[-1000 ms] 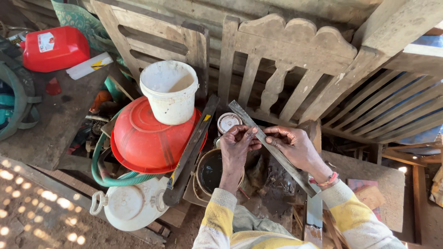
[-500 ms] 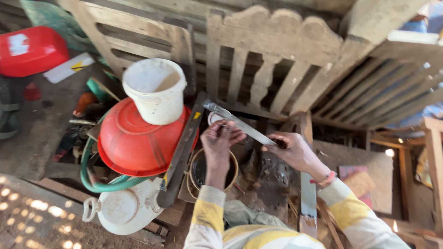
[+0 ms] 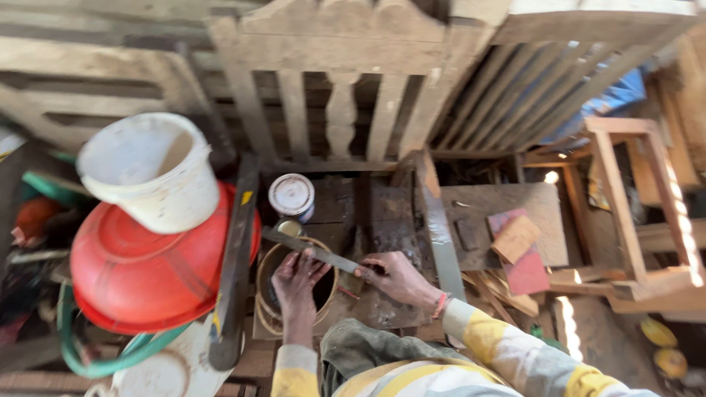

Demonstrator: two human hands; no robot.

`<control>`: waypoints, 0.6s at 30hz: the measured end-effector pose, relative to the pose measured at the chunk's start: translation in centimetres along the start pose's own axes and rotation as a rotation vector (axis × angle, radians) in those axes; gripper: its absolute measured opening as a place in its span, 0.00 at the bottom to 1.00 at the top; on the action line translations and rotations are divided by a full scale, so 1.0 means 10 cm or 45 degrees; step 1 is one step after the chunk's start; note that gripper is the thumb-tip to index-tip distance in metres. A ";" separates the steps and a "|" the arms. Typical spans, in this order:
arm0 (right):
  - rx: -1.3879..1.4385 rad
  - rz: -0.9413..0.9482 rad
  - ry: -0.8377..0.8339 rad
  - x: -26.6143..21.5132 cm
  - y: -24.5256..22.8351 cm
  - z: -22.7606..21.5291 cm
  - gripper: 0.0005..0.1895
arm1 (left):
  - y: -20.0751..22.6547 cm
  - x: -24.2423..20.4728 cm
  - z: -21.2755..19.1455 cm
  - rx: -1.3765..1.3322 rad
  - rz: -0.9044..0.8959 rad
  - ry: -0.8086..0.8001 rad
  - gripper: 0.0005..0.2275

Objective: The person applies a liquid substance to a metal strip using a small cloth or applicator, then wipes and handles the strip while it rests on a wooden frame.

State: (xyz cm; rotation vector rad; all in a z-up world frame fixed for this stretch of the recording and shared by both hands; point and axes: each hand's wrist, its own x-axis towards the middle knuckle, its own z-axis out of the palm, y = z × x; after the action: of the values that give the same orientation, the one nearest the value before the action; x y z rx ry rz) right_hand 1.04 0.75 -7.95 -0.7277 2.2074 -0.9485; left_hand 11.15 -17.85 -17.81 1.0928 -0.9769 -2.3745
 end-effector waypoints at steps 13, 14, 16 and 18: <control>0.314 0.074 0.087 -0.17 0.13 -0.36 0.18 | 0.18 -0.08 0.37 0.096 -0.071 -0.277 0.13; 0.302 0.071 0.100 -0.18 0.14 -0.37 0.17 | 0.18 -0.07 0.37 0.133 -0.064 -0.280 0.13; 0.363 0.117 0.078 -0.22 0.15 -0.37 0.17 | 0.18 -0.06 0.40 0.171 -0.034 -0.318 0.13; 0.420 0.110 0.076 -0.23 0.16 -0.39 0.17 | 0.21 -0.04 0.46 0.177 -0.029 -0.360 0.14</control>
State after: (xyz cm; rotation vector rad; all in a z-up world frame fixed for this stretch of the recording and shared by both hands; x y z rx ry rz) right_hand -0.61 4.92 -6.32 -0.4517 2.0430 -1.2639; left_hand 7.98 -17.03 -13.97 0.8302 -1.2462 -2.5596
